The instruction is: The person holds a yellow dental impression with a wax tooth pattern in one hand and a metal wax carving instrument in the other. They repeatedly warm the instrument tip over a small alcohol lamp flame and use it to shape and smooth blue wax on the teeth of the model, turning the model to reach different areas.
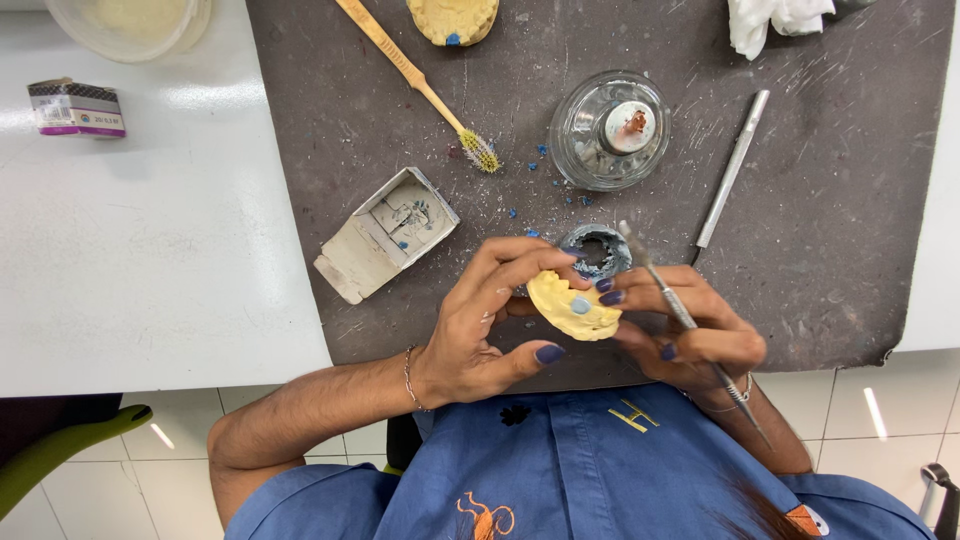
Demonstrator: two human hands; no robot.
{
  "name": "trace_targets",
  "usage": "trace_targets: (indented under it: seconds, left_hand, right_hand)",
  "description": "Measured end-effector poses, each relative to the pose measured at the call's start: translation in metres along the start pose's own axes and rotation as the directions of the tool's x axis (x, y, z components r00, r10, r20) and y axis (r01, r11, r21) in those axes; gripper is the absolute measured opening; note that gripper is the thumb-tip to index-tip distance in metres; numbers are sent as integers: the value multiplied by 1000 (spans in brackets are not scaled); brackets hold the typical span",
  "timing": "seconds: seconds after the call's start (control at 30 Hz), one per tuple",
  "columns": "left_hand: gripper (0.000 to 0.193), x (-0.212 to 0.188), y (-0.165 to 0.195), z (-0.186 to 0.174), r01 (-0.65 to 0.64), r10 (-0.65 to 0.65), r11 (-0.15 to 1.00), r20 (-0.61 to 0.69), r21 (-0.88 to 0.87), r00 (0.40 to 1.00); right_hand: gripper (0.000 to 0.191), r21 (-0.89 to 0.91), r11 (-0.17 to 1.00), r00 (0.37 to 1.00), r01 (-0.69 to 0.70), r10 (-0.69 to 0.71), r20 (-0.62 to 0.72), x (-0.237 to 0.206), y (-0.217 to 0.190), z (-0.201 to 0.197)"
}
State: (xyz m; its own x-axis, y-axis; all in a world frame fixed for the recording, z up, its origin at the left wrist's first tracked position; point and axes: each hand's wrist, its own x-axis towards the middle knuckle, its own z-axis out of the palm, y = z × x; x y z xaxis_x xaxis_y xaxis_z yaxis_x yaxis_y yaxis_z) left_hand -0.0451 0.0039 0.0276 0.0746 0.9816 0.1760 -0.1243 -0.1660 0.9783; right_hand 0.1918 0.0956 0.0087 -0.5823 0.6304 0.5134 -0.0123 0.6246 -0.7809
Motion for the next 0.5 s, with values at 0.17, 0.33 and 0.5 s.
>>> trace_targets:
  seconds: [0.17,0.33,0.5]
  left_hand:
    - [41,-4,-6,0,-157,165,947,-4,282,986]
    - [37,-6,-9,3,-237,249,944,-22,231,968]
    - [38,-6,-8,3,-255,265,941,-12,222,964]
  right_hand:
    - [53,24,1000,997,12,-10,-81,-7,7,-3]
    - [54,67,998,998,-18,22,-62,-9,9,-3]
    - [53,81,993,994,-81,86,-61,-11,7,-2]
